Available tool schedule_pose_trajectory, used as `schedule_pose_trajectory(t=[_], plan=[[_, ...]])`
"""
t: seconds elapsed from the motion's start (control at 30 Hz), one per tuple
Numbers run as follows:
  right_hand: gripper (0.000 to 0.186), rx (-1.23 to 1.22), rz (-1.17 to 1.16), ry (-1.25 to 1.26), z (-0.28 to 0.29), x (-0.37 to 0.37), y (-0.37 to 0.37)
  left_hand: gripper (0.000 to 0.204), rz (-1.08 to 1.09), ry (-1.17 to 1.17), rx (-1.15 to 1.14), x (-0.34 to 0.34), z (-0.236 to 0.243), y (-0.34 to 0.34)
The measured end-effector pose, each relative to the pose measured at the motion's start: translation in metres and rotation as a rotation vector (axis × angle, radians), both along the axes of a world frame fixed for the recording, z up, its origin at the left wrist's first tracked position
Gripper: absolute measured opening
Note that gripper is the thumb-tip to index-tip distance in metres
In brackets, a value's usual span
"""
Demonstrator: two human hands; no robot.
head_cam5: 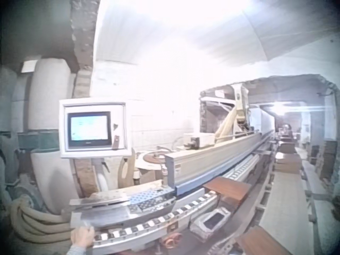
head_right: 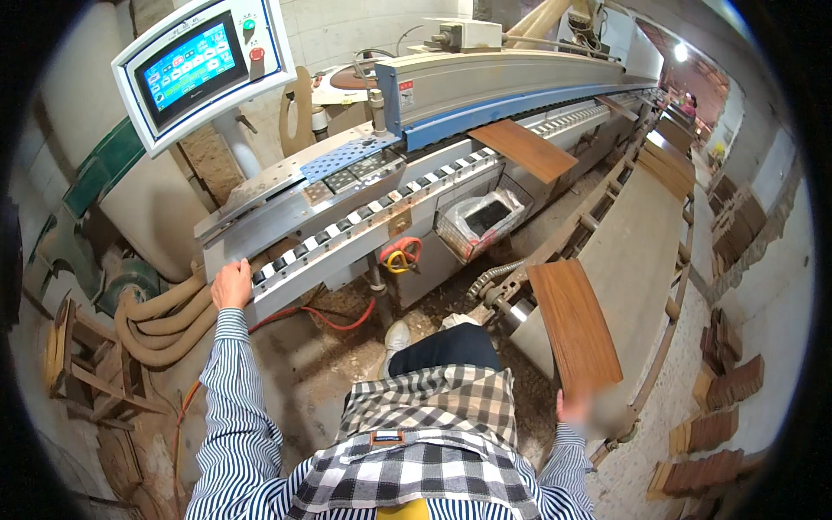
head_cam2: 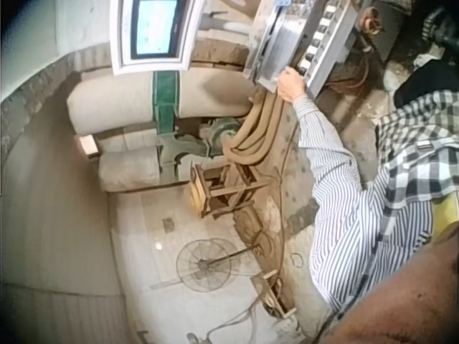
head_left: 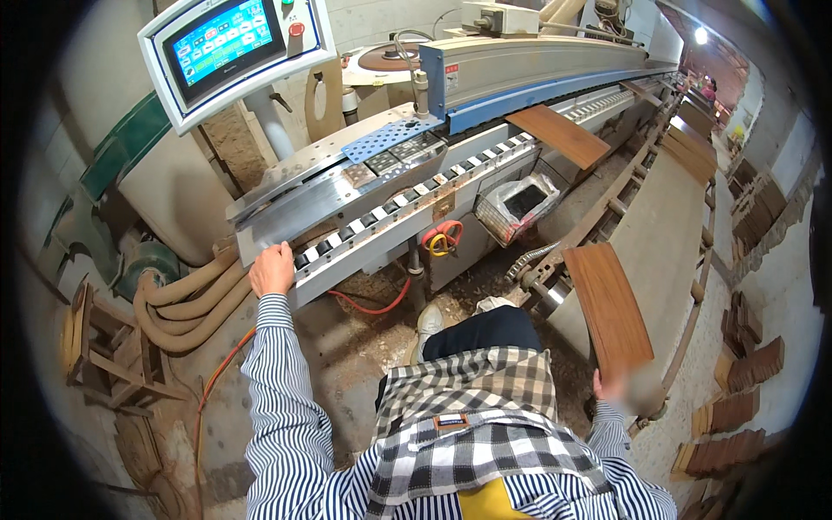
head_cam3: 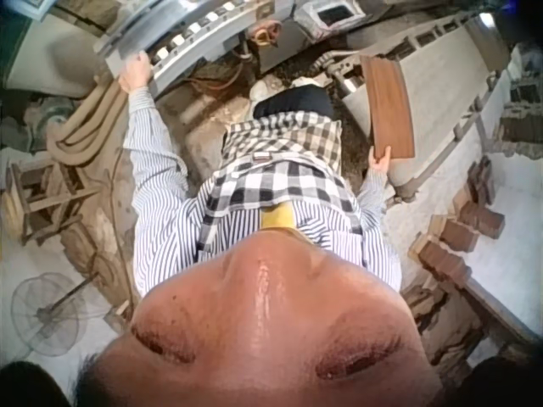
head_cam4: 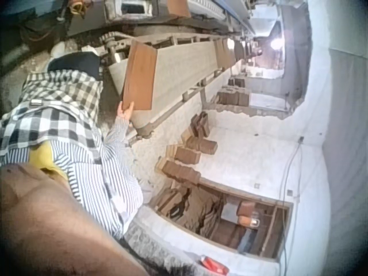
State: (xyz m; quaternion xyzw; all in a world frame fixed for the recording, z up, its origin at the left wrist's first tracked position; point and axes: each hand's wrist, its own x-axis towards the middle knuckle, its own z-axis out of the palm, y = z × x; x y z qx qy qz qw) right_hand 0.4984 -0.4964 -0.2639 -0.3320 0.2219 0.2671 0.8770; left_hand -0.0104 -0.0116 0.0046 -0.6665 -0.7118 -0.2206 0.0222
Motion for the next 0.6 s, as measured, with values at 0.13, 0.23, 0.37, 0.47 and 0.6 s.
schedule_pose_trajectory(t=[0.13, 0.23, 0.37, 0.47, 0.6], plan=[[0.033, -0.031, 0.011, -0.073, 0.041, -0.016, 0.007, 0.038, -0.042, -0.015, -0.024, 0.008, -0.007, 0.010], [0.030, 0.086, 0.065, -0.028, 0.050, -0.016, 0.007, 0.039, -0.044, -0.023, -0.023, 0.008, -0.009, 0.010], [0.023, -0.131, 0.252, -0.349, 0.089, -0.050, 0.005, 0.040, -0.044, -0.018, -0.024, 0.008, -0.007, 0.009], [0.034, -0.145, 0.189, -0.204, 0.118, -0.060, 0.011, 0.040, -0.052, -0.006, -0.021, 0.008, -0.009, 0.009], [0.052, -0.189, 0.305, -0.449, 0.194, -0.099, 0.080, 0.039, -0.048, -0.012, -0.019, 0.004, -0.009, 0.009]])
